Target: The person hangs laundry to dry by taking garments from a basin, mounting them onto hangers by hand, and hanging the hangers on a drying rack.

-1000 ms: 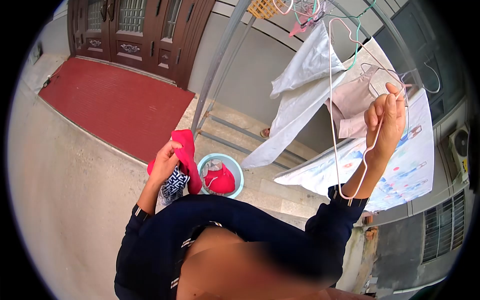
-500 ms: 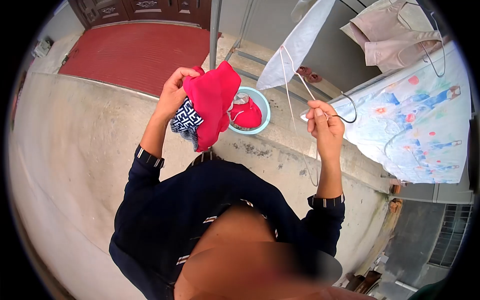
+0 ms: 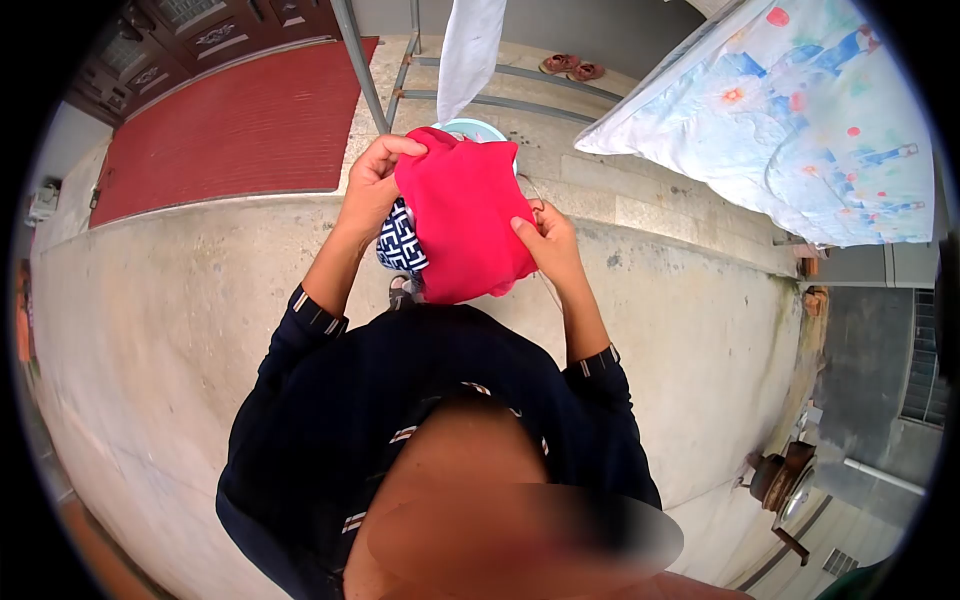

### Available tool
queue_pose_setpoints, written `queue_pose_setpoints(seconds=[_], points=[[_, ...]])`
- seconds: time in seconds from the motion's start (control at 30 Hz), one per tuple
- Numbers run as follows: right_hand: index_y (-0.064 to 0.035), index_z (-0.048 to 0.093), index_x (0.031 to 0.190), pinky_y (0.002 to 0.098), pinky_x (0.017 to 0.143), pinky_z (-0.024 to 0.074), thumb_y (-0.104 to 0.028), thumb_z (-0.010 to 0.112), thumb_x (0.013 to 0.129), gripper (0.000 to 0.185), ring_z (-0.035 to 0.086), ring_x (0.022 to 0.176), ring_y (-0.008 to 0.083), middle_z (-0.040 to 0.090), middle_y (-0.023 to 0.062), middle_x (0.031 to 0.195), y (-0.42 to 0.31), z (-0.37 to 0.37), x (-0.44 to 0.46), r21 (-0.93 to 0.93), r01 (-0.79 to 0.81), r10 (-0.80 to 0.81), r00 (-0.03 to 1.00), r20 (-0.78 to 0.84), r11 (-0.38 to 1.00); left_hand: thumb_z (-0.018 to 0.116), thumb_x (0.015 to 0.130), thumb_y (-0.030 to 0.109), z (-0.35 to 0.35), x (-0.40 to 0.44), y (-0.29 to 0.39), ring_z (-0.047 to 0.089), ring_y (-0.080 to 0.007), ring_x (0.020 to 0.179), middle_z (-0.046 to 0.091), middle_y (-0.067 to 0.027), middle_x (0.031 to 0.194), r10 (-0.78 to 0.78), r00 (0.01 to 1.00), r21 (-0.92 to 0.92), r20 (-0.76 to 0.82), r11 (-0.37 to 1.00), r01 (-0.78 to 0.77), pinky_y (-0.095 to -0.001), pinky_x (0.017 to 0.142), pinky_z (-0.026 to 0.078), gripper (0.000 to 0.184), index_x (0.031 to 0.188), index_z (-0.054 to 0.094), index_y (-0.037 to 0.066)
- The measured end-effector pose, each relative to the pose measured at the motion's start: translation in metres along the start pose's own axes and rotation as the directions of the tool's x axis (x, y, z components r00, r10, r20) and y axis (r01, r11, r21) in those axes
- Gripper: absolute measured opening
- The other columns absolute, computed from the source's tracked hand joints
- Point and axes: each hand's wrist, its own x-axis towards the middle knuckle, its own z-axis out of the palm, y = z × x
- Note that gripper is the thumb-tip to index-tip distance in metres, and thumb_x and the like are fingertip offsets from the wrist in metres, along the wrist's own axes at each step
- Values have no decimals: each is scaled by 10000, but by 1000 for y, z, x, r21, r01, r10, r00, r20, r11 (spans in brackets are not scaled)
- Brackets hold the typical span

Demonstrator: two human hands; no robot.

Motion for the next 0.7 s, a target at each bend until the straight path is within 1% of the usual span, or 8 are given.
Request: queue_pose_setpoints(seconds=[0.17,0.33,0.4,0.43,0.5,0.53,0.63,0.7], points=[[16,538,865,255,715,479,-21,512,815,67,597,753,150,627,115,863,-74,-2,-49,481,318,-146,921,-361,817,603,813,-14,-33,8,0,572,-98,759,608,-55,907,-152,982,72,110,987,145,-218,677,472,230,1028,530,20],[26,538,864,258,708,471,-27,500,812,84,577,727,141,618,109,850,-75,14,-53,283,402,-241,851,-467,871,698,747,72,-89,9,21,539,-105,809,582,-53,927,-135,976,339,170,938,71,-232,714,466,391,1090,514,25],[22,550,852,241,686,456,-24,507,814,73,559,710,113,612,84,832,-75,20,-50,227,393,-245,837,-489,891,769,648,254,-119,1,32,574,-220,922,587,-124,1007,-173,958,905,230,400,-145,-314,800,477,603,1142,506,30],[24,542,853,244,688,459,-26,504,815,73,559,711,119,611,89,831,-75,22,-50,204,414,-275,829,-487,887,785,611,320,-142,-5,21,576,-262,974,585,-149,1044,-176,958,974,225,63,-217,-341,821,477,671,1150,510,31],[26,526,856,251,691,466,-31,500,818,74,561,713,132,609,98,829,-76,26,-55,156,462,-339,806,-485,873,750,583,249,-222,-15,-34,624,-289,911,650,-139,946,-652,750,939,-111,-316,-136,-374,756,511,522,1046,603,58],[18,531,841,241,687,458,-27,495,818,62,553,704,126,606,91,828,-79,29,-58,127,474,-356,789,-501,871,702,589,188,-260,-33,-58,646,-294,828,663,-145,873,-785,601,915,-153,-342,-214,-378,720,521,374,938,658,63],[7,538,838,232,669,448,-24,488,822,61,539,686,110,601,74,809,-88,35,-67,-50,431,-385,743,-547,901,663,621,185,-318,-76,-86,637,-301,771,646,-190,823,-765,620,977,174,53,-208,-361,739,504,345,924,651,18],[-1,543,821,216,661,427,-16,492,815,53,519,677,87,589,45,782,-85,28,-70,-91,394,-369,721,-586,915,643,694,133,-307,-67,-62,620,-193,701,658,-119,781,-690,712,903,133,381,200,-311,699,493,242,906,651,15]])
